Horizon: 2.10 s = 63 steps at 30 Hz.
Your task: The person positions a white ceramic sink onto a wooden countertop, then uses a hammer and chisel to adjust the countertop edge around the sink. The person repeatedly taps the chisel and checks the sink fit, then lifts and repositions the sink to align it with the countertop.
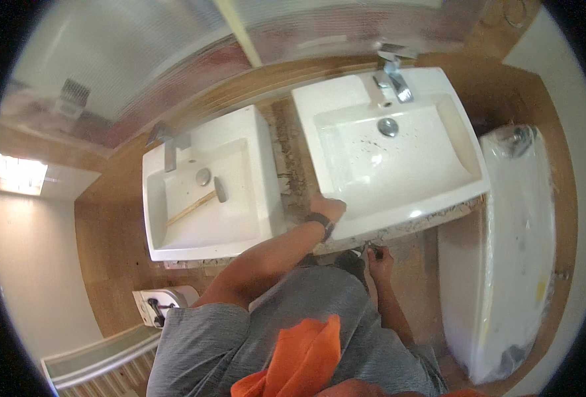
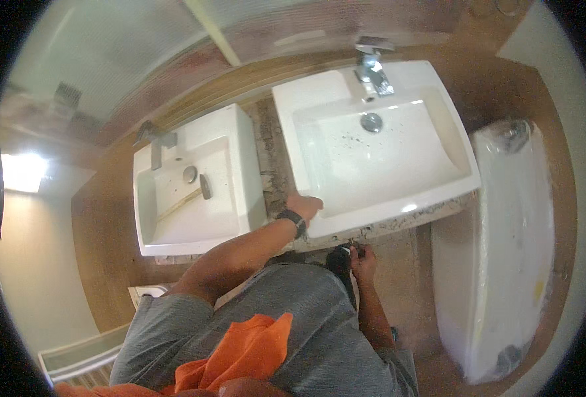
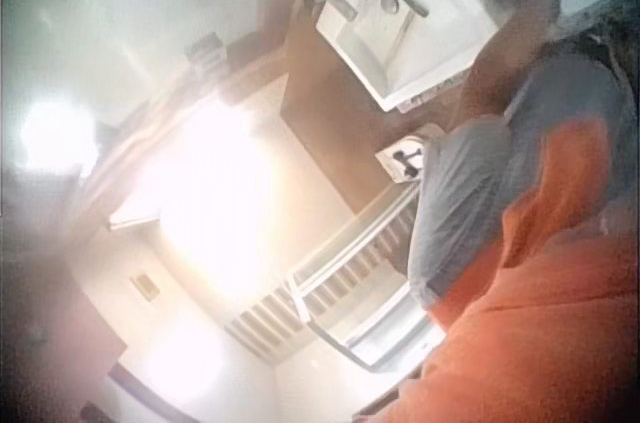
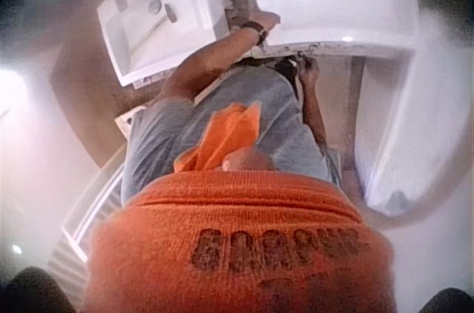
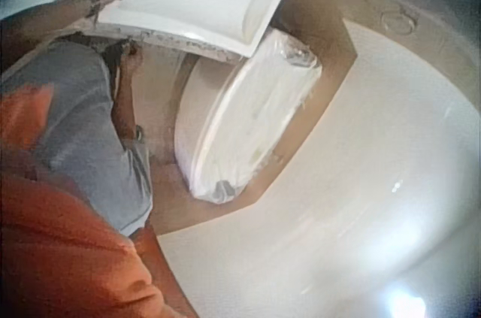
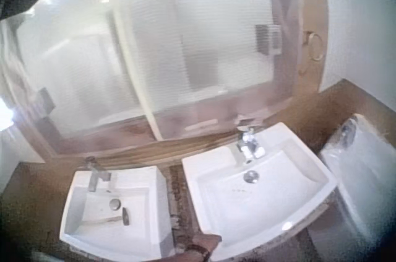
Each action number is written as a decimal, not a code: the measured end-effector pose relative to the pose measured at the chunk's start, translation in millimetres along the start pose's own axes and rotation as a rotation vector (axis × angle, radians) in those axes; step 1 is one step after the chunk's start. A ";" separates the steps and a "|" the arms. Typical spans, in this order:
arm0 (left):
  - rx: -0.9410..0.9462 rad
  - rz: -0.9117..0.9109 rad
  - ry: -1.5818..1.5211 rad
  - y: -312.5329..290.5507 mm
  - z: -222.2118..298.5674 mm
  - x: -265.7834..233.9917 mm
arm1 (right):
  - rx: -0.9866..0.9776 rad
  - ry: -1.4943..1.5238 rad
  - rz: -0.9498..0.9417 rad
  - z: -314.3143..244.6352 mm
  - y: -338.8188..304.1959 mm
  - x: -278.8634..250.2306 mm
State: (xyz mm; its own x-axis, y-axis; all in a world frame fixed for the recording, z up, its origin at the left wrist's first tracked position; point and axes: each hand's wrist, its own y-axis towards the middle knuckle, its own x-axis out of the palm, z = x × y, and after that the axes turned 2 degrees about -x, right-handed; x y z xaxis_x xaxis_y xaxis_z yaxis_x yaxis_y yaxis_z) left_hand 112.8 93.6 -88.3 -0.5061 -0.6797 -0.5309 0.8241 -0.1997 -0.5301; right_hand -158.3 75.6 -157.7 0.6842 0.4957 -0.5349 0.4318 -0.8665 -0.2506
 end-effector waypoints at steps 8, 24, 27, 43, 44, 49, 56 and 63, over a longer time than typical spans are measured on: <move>-0.040 -0.035 0.084 -31.5 49.5 -24.4 | -0.082 -0.072 -0.023 -14.6 17.4 0.6; 0.034 0.064 -0.084 19.8 -34.0 20.7 | -0.038 -0.130 0.019 21.3 -23.5 -38.3; -0.032 -0.075 0.046 12.4 -6.0 -1.3 | -0.020 -0.095 0.031 27.1 -31.8 -47.5; 0.208 -0.527 -0.024 -5.1 34.6 -76.2 | 0.100 -0.783 -0.175 -72.6 -85.6 -141.7; 0.239 -0.572 -0.013 -8.0 33.3 -95.4 | 0.108 -0.825 -0.210 -87.7 -93.2 -143.8; 0.629 -0.911 -0.327 -24.3 24.1 -270.5 | 0.101 -0.591 -0.317 -85.0 -120.6 -134.6; 0.611 0.113 0.655 138.0 -146.1 -438.3 | -0.128 -0.393 -0.377 -67.9 -135.9 -69.3; 0.410 0.041 0.966 161.5 -208.4 -463.4 | -0.039 -0.397 -0.295 -20.6 -180.5 -16.6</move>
State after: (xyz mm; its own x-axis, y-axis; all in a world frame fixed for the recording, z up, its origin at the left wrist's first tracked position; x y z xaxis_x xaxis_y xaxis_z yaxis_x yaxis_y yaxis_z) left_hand 427.5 523.4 -65.7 -0.3152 0.1249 -0.9408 0.7768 -0.5355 -0.3314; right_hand -235.5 225.0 -87.0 0.2558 0.6522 -0.7136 0.6001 -0.6858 -0.4118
